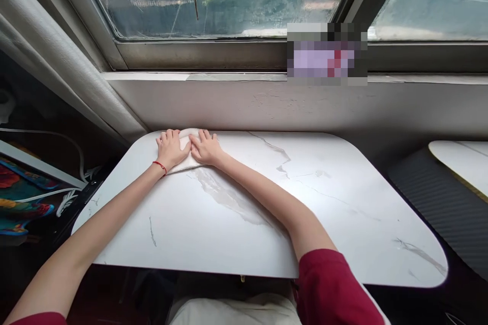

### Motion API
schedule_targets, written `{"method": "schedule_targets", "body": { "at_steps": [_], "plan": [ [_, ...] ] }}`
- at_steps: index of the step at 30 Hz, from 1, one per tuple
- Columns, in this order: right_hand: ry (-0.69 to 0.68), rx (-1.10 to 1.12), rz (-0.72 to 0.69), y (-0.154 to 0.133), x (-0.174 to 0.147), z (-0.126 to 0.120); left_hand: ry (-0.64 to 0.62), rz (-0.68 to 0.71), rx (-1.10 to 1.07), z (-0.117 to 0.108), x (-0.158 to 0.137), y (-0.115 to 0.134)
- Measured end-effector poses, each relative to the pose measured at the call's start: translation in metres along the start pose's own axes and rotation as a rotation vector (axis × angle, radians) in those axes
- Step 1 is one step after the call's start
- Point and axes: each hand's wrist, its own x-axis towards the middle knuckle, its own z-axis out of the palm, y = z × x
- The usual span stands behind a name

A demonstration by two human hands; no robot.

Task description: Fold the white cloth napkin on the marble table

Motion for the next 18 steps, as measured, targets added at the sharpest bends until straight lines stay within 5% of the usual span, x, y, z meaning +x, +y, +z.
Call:
{"method": "schedule_targets", "body": {
  "at_steps": [10,13,18],
  "plan": [
    [0.040,-0.128,0.044,-0.033,-0.220,-0.054,-0.127,0.583,0.118,-0.056,-0.159,0.088],
    [0.022,-0.137,0.084,-0.019,-0.236,-0.056,-0.136,0.638,0.118,-0.055,-0.163,0.117],
    [0.041,-0.184,0.175,0.036,-0.203,-0.046,-0.147,0.631,0.044,-0.032,-0.105,0.151]
  ]
}}
